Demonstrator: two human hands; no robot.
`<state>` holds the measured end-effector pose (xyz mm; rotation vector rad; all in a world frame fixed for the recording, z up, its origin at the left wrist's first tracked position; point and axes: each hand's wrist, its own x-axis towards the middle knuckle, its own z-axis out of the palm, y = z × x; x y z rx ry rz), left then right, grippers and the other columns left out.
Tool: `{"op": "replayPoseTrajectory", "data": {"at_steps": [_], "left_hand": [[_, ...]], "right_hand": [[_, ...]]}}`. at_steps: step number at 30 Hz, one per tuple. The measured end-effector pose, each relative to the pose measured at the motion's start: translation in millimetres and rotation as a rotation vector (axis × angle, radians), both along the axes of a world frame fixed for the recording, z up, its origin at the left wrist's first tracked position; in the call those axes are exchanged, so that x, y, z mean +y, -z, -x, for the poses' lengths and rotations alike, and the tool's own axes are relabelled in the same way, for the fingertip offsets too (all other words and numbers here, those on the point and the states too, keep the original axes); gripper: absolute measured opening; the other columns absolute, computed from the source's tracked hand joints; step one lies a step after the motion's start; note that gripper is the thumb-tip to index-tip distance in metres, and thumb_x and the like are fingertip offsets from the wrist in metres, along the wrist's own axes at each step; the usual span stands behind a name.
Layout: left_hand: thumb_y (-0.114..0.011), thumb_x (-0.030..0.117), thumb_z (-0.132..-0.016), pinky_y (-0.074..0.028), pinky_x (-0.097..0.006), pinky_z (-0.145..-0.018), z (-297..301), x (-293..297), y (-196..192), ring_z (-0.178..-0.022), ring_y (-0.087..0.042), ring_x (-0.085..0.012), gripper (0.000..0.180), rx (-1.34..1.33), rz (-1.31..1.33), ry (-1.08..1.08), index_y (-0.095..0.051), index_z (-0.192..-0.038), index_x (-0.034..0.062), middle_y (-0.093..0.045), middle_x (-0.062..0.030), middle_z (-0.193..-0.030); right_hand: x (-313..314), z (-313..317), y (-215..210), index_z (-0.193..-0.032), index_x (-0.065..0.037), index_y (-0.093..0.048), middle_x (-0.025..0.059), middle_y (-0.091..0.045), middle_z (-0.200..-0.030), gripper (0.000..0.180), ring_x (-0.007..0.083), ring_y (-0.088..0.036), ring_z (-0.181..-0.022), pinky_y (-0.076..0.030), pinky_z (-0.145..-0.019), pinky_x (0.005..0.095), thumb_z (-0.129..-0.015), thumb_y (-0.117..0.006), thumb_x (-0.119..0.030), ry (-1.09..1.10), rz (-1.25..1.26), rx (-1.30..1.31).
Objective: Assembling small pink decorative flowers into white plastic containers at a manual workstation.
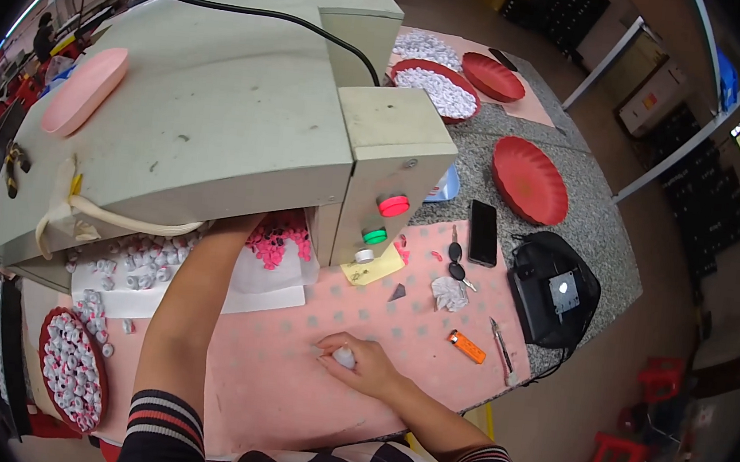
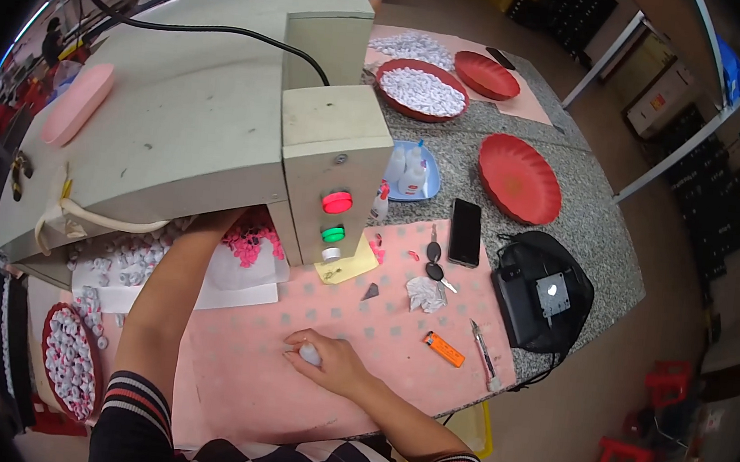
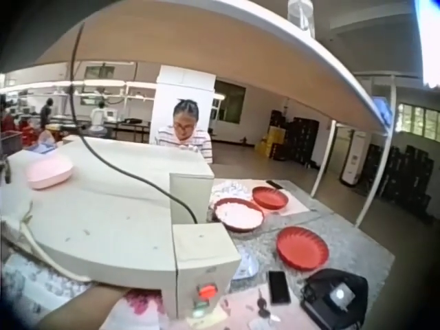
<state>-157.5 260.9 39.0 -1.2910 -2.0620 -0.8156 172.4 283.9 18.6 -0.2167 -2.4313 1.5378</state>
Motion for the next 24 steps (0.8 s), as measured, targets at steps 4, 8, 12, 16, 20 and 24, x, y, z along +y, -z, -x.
{"op": "replayPoseTrajectory", "data": {"at_steps": [4, 8, 12, 16, 20, 24], "left_hand": [[-0.055, 0.032, -0.089, -0.041, -0.042, -0.097, 27, -11, 32, -0.113, -0.053, -0.0331, 0.043, 0.053, -0.041, -0.063, -0.056, -0.121, 0.0032, -0.057, -0.0185, -0.120], [-0.050, 0.024, -0.091, -0.044, -0.031, -0.053, -10, -26, -17, -0.059, -0.053, -0.0170, 0.027, -1.297, -0.242, -0.078, -0.057, -0.106, 0.0028, -0.059, -0.0095, -0.078], [-0.049, 0.033, -0.096, -0.034, -0.026, -0.043, -120, -79, -51, -0.046, -0.043, -0.0096, 0.036, -1.124, -0.327, 0.104, -0.057, -0.076, 0.0039, -0.047, -0.0021, -0.055], [-0.055, 0.025, -0.093, -0.044, -0.036, -0.058, -194, -116, 9, -0.061, -0.055, -0.0232, 0.028, -0.860, -0.099, 0.021, -0.057, -0.081, -0.0005, -0.058, -0.0122, -0.069], [-0.063, 0.015, -0.084, -0.046, -0.039, -0.075, -223, -127, 32, -0.091, -0.059, -0.0304, 0.012, -0.550, -0.027, 0.119, -0.062, -0.090, 0.0040, -0.062, -0.0154, -0.101], [-0.060, 0.008, -0.082, -0.037, -0.045, -0.097, -222, -177, 11, -0.115, -0.045, -0.0356, 0.031, -0.255, 0.001, -0.127, -0.058, -0.114, 0.0062, -0.052, -0.0173, -0.121]], "right_hand": [[-4, -3, 2, -0.102, -0.003, -0.058, 0.0077, -0.067, -0.090, 0.021, 0.0163, -0.066, -0.083, -0.051, -0.073, 0.0284, -0.085, -0.066, -0.010, -0.012, 0.029, 0.034], [-4, 4, 17, -0.102, -0.002, -0.057, 0.0059, -0.065, -0.085, 0.019, 0.0140, -0.064, -0.079, -0.050, -0.073, 0.0281, -0.087, -0.063, -0.013, 0.066, 0.162, 0.096], [-3, 3, 1, -0.100, -0.003, -0.057, 0.0054, -0.064, -0.080, 0.019, 0.0112, -0.058, -0.068, -0.048, -0.063, 0.0267, -0.090, -0.060, -0.019, 0.206, 0.418, 0.053], [-8, 14, -6, -0.108, -0.005, -0.052, 0.0014, -0.061, -0.079, 0.024, 0.0051, -0.051, -0.061, -0.039, -0.047, 0.0211, -0.092, -0.058, -0.021, 0.194, 0.463, 0.022], [-8, 22, 14, -0.108, -0.005, -0.050, 0.0021, -0.060, -0.081, 0.024, 0.0069, -0.053, -0.064, -0.042, -0.052, 0.0227, -0.092, -0.058, -0.020, 0.195, 0.261, 0.027], [-22, -1, -5, -0.104, -0.004, -0.051, 0.0047, -0.059, -0.084, 0.020, 0.0118, -0.057, -0.073, -0.048, -0.066, 0.0266, -0.091, -0.058, -0.017, 0.139, 0.166, 0.144]]}}
